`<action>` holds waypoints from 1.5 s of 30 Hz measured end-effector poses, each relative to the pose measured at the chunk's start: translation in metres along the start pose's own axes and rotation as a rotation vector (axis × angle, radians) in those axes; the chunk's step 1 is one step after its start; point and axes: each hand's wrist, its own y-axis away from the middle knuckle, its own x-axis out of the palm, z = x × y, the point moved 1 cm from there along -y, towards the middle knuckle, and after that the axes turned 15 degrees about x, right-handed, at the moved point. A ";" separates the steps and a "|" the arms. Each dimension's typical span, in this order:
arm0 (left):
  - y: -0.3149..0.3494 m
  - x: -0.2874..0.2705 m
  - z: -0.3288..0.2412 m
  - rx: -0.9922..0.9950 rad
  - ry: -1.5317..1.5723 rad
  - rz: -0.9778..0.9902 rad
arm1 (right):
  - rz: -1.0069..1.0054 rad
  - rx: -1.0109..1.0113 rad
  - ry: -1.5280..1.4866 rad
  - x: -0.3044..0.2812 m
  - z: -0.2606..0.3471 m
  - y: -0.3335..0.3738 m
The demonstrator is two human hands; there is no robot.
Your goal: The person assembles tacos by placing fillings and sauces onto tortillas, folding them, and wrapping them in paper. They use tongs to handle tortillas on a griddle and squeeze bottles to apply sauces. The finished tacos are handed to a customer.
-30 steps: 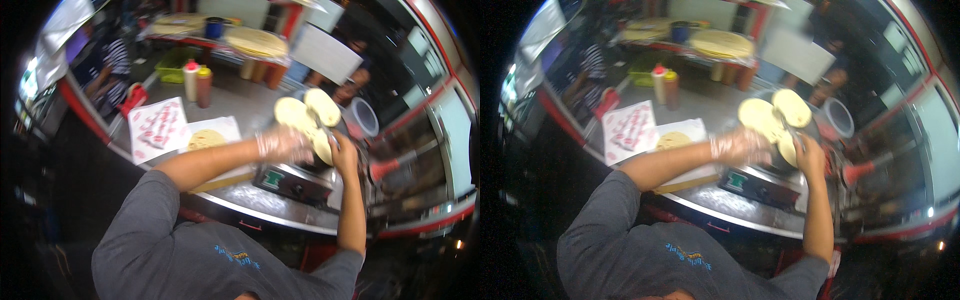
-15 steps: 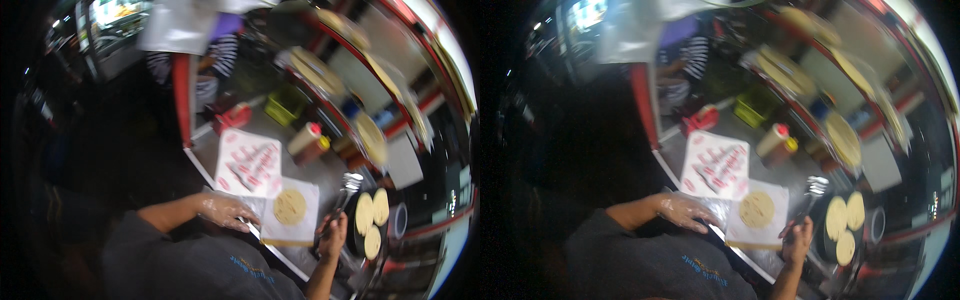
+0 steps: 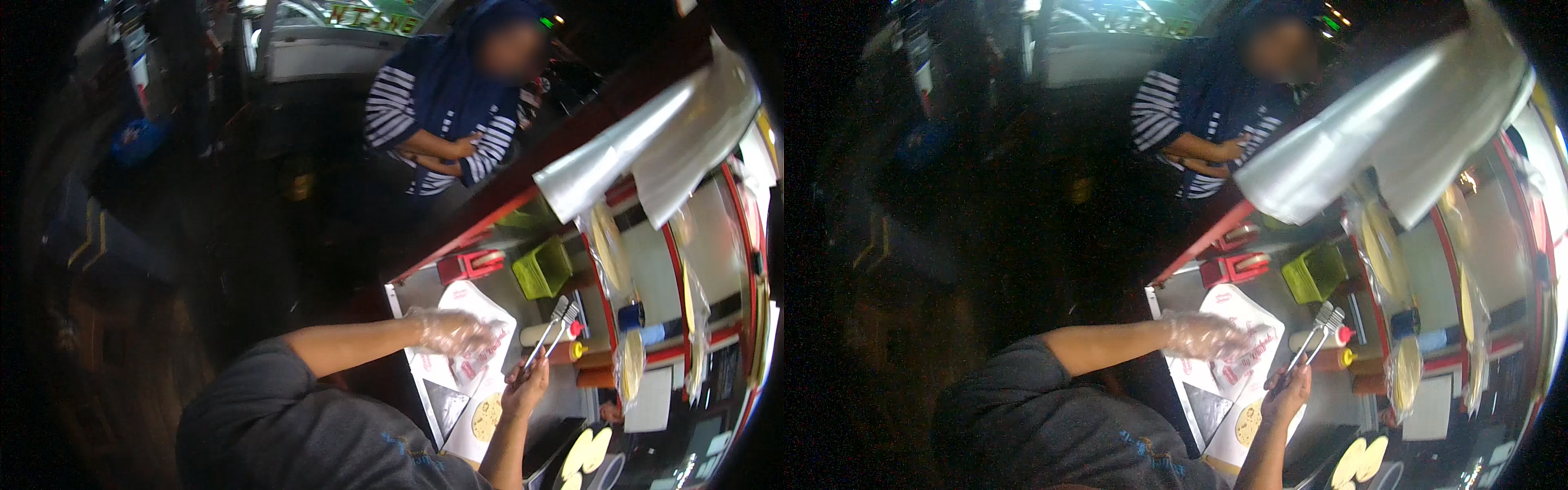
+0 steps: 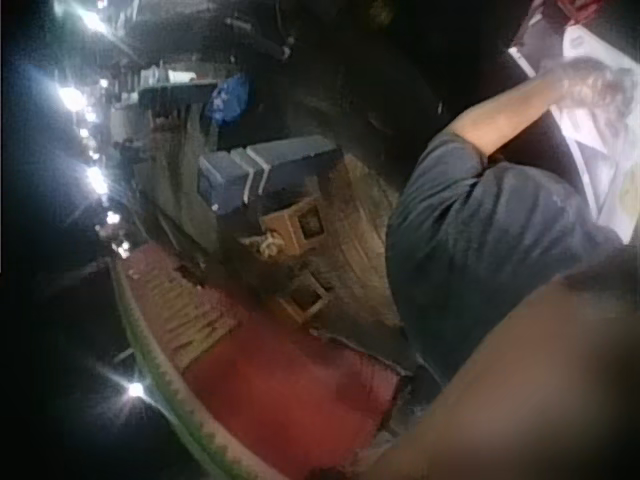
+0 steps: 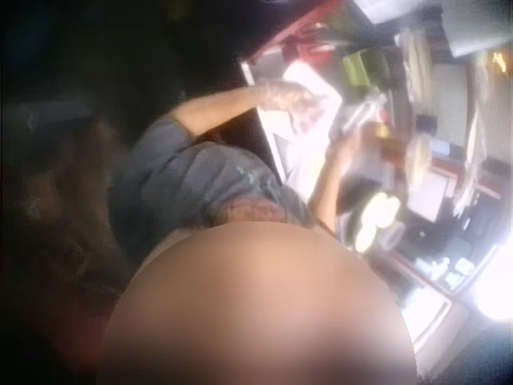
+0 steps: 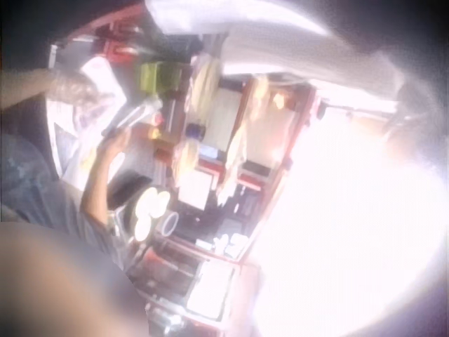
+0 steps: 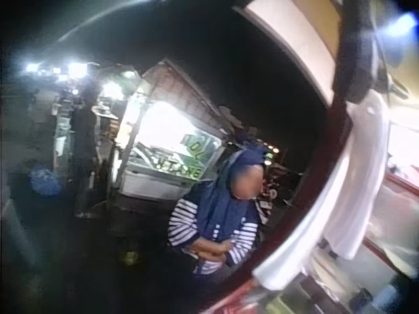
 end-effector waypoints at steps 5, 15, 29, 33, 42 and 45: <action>-0.157 -0.010 0.117 0.369 -0.038 -0.276 | -0.222 -0.074 -0.128 -0.006 -0.034 0.046; -0.317 -0.051 0.173 -0.243 -0.962 0.631 | -0.661 -0.030 -0.008 -0.077 -0.104 0.181; -0.292 -0.031 0.194 -0.480 -1.036 0.936 | -0.747 -0.080 0.149 -0.120 -0.110 0.202; -0.290 -0.026 0.218 -0.409 -1.041 0.984 | -0.711 -0.067 0.104 -0.125 -0.115 0.201; -0.286 -0.028 0.254 -0.130 -1.155 0.977 | -0.638 -0.075 0.200 -0.149 -0.105 0.199; -0.278 -0.035 0.243 -0.247 -1.010 0.546 | -0.627 -0.091 0.249 -0.155 -0.101 0.194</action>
